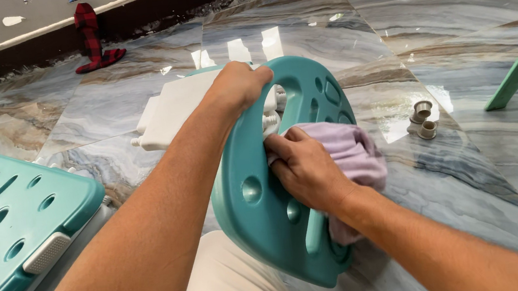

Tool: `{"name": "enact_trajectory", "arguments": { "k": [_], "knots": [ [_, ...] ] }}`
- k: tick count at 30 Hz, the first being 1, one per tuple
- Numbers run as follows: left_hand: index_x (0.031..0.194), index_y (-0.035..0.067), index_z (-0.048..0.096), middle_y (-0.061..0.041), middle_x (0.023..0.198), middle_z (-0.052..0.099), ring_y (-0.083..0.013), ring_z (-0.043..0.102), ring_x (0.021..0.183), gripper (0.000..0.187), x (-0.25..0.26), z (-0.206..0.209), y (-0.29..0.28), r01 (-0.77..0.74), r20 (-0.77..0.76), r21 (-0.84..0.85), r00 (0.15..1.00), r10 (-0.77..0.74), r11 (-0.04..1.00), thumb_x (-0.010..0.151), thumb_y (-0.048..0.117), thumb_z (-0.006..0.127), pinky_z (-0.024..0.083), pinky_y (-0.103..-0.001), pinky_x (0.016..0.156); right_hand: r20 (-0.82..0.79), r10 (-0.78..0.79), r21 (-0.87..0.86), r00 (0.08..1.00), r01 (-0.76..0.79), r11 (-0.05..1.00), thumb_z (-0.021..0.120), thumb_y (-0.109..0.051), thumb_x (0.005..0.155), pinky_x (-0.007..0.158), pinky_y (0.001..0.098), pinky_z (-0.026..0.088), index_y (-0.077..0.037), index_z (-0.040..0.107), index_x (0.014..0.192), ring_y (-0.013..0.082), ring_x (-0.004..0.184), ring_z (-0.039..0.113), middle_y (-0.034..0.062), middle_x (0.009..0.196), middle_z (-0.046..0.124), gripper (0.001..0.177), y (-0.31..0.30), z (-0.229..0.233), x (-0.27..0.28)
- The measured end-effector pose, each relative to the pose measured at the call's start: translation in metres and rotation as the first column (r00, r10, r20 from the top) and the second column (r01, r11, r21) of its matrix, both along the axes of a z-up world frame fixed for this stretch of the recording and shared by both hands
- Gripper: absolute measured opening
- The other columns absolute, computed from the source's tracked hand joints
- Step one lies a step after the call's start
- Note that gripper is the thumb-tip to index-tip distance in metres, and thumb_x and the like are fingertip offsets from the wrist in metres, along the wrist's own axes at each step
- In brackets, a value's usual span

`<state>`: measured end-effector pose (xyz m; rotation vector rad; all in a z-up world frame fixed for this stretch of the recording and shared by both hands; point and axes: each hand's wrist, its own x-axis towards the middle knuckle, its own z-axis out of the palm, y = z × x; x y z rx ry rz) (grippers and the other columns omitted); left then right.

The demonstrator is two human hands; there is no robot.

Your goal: The person assembles a small plastic chair by attaching a teal side panel to a white seat using bolts and nuts. After securing the panel, the person wipes the teal panel and the white seat with a cloth.

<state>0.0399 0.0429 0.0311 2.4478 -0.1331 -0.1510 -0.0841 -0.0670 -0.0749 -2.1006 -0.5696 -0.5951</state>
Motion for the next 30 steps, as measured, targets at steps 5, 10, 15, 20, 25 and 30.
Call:
{"name": "enact_trajectory", "arguments": {
  "k": [5, 10, 15, 20, 25, 30],
  "knots": [
    [0.112, -0.004, 0.071, -0.021, 0.102, 0.075, -0.0303, 0.074, 0.092, 0.048, -0.003, -0.003, -0.002, -0.042, -0.023, -0.049, 0.999, 0.041, 0.998, 0.091, 0.039, 0.062, 0.057, -0.044, 0.081, -0.489, 0.227, 0.390, 0.842, -0.022, 0.921, 0.055, -0.004, 0.089, 0.074, 0.0344, 0.056, 0.002, 0.071, 0.112, 0.0256, 0.079, 0.070, 0.0199, 0.090, 0.074, 0.030, -0.002, 0.022, 0.006],
    [0.115, -0.003, 0.073, -0.023, 0.111, 0.075, -0.0310, 0.074, 0.099, 0.051, 0.000, -0.009, -0.018, -0.006, 0.021, -0.124, 1.000, 0.008, 0.992, 0.089, 0.040, 0.065, 0.056, -0.042, 0.087, -0.715, 0.430, 0.680, 0.552, 0.405, 0.611, 0.052, -0.010, 0.097, 0.079, 0.0387, 0.060, 0.000, 0.069, 0.107, 0.0221, 0.081, 0.071, 0.0143, 0.095, 0.075, 0.022, -0.005, 0.039, 0.059],
    [0.116, -0.004, 0.073, -0.024, 0.112, 0.074, -0.0332, 0.074, 0.099, 0.055, -0.004, -0.003, -0.038, 0.020, -0.027, -0.104, 0.999, -0.023, 0.994, 0.090, 0.044, 0.065, 0.058, -0.043, 0.087, -0.675, 0.558, 0.722, 0.482, 0.587, 0.366, 0.055, -0.007, 0.094, 0.079, 0.0385, 0.060, 0.000, 0.068, 0.106, 0.0229, 0.082, 0.072, 0.0145, 0.096, 0.074, 0.019, -0.050, 0.041, 0.112],
    [0.116, -0.001, 0.073, -0.021, 0.113, 0.075, -0.0318, 0.077, 0.095, 0.057, -0.020, 0.012, -0.038, 0.094, -0.089, -0.138, 0.990, -0.107, 0.986, 0.087, 0.048, 0.064, 0.061, -0.044, 0.083, -0.623, 0.509, 0.757, 0.594, 0.621, 0.202, 0.058, -0.003, 0.092, 0.080, 0.0383, 0.060, 0.001, 0.068, 0.106, 0.0237, 0.083, 0.072, 0.0147, 0.097, 0.073, 0.017, -0.096, 0.029, 0.127],
    [0.129, 0.003, 0.061, -0.018, 0.116, 0.072, -0.0296, 0.074, 0.096, 0.063, -0.048, 0.014, -0.001, 0.122, -0.259, -0.267, 0.946, -0.193, 0.956, 0.088, 0.051, 0.062, 0.059, -0.047, 0.079, -0.586, 0.510, 0.784, 0.630, 0.599, 0.160, 0.061, 0.001, 0.090, 0.081, 0.0381, 0.060, 0.002, 0.067, 0.105, 0.0245, 0.084, 0.072, 0.0150, 0.098, 0.072, 0.016, -0.098, 0.039, 0.119],
    [0.124, -0.002, 0.065, -0.022, 0.111, 0.074, -0.0324, 0.077, 0.093, 0.059, -0.060, -0.002, 0.011, -0.041, -0.248, -0.550, 0.962, -0.116, 0.834, 0.086, 0.043, 0.065, 0.067, -0.047, 0.074, -0.495, 0.548, 0.860, 0.674, 0.470, 0.199, 0.065, 0.004, 0.088, 0.081, 0.0379, 0.060, 0.002, 0.066, 0.104, 0.0252, 0.085, 0.073, 0.0152, 0.099, 0.071, 0.017, -0.083, 0.058, 0.090]
  ]
}}
